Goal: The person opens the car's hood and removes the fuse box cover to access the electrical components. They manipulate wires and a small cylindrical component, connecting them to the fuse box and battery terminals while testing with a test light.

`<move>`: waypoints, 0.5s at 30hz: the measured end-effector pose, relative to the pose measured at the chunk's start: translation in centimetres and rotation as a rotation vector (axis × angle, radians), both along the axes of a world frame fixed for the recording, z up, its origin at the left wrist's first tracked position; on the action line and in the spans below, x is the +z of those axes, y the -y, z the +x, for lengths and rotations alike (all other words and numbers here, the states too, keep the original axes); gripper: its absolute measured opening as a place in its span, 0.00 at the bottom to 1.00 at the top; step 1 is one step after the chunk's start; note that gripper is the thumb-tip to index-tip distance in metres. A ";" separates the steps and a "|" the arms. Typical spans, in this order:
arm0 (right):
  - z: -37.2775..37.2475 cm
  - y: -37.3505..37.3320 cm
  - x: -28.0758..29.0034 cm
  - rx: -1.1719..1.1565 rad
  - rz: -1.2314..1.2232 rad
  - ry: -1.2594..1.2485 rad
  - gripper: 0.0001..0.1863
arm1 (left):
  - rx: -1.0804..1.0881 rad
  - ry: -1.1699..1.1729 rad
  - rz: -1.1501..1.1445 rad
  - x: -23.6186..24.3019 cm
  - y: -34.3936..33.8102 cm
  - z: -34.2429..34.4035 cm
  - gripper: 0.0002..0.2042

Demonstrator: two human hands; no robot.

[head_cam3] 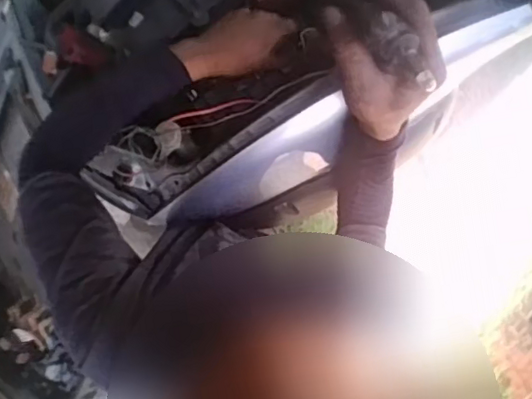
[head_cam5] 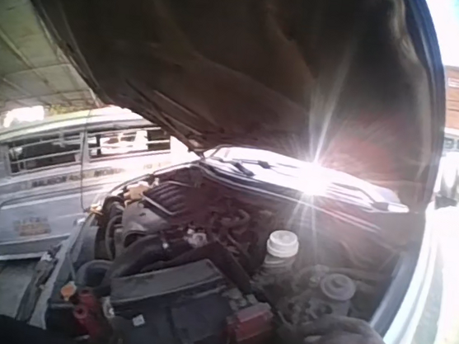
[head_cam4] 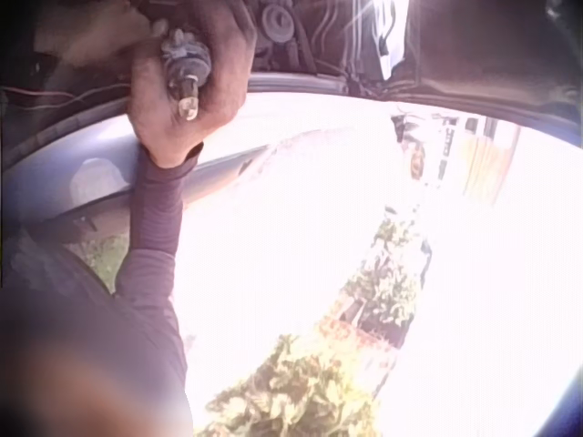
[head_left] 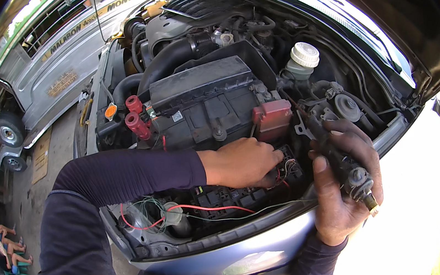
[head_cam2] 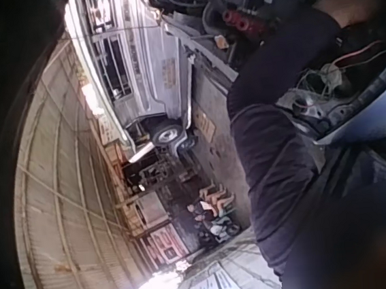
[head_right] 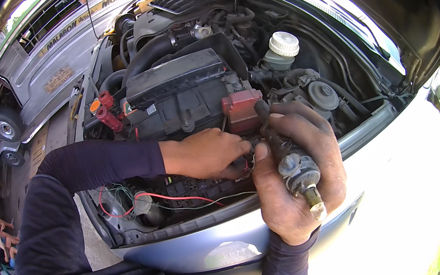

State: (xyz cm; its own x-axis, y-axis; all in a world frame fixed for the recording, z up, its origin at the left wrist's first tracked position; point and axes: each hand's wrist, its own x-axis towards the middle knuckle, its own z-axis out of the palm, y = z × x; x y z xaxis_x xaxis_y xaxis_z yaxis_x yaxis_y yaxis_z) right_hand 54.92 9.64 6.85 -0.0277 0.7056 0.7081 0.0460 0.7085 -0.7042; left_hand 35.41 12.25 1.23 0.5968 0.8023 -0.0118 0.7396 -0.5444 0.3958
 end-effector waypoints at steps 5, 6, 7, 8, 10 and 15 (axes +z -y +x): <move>-0.1 0.0 0.0 -0.008 -0.006 -0.007 0.19 | -0.065 -0.011 -0.012 0.1 -0.7 -0.2 0.20; -0.1 0.1 0.0 -0.014 -0.011 -0.002 0.19 | -0.041 -0.027 0.022 0.0 -0.4 -0.1 0.20; 0.0 0.1 0.0 -0.023 -0.010 0.002 0.20 | -0.050 -0.045 0.023 -0.1 -0.3 0.0 0.20; 0.0 0.1 0.0 -0.016 -0.009 0.004 0.19 | -0.017 -0.022 0.043 -0.1 -0.3 0.0 0.20; 0.0 0.1 0.0 -0.013 -0.005 0.004 0.19 | -0.027 -0.001 -0.022 -0.1 -0.3 -0.2 0.20; -0.2 -0.1 0.0 -0.001 0.011 -0.013 0.19 | -0.051 -0.028 -0.004 0.4 -0.4 -0.1 0.19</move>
